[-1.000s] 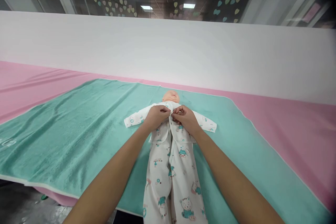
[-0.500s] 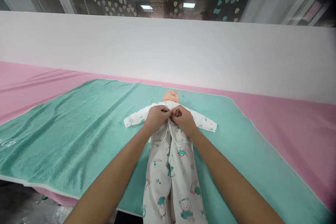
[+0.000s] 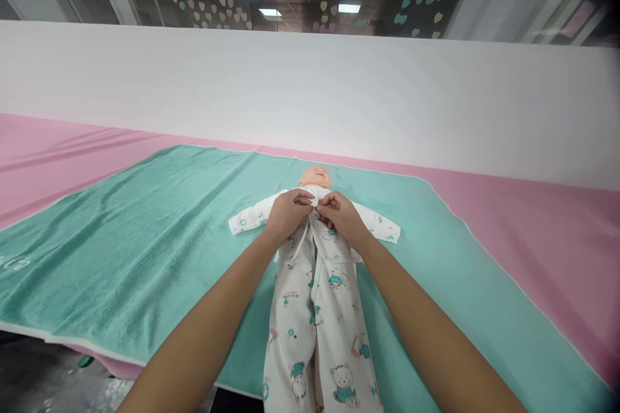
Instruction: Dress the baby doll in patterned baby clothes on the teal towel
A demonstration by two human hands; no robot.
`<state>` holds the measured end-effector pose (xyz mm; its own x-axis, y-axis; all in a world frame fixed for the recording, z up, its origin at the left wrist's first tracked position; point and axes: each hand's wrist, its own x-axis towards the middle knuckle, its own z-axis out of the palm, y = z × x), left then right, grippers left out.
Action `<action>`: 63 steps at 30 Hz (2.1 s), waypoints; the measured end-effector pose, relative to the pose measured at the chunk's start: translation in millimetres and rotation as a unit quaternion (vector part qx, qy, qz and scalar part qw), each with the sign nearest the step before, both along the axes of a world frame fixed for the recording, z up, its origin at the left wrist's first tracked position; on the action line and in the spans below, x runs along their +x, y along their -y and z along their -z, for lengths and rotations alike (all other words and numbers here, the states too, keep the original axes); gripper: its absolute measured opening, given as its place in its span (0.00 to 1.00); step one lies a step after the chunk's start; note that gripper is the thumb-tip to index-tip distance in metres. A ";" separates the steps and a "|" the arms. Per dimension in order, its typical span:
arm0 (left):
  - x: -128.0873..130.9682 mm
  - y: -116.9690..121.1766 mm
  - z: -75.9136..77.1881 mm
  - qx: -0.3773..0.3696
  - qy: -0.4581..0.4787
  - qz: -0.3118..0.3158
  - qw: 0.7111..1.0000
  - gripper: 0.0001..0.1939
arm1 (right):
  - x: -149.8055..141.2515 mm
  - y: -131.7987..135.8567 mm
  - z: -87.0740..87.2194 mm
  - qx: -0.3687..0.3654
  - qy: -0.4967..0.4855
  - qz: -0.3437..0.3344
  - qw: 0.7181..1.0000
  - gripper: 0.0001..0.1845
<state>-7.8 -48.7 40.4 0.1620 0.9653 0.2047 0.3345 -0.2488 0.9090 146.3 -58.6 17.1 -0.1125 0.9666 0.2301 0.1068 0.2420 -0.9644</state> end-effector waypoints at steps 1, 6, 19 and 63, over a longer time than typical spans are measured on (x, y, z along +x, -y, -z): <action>-0.1 -0.3 1.1 0.005 0.013 0.007 1.000 0.14 | 0.0 0.0 -0.6 -0.004 -0.002 0.003 1.000 0.10; -2.1 -2.5 4.3 0.001 0.073 0.055 0.996 0.14 | -0.2 -1.2 -0.2 -0.002 0.001 0.008 1.000 0.12; 1.9 -7.2 7.1 -0.079 0.140 0.044 0.986 0.10 | -0.3 0.1 -1.5 0.015 0.043 -0.002 0.999 0.07; -12.5 51.8 17.5 -0.006 0.033 0.073 0.997 0.09 | -2.4 60.6 7.1 -0.011 0.037 0.018 0.999 0.13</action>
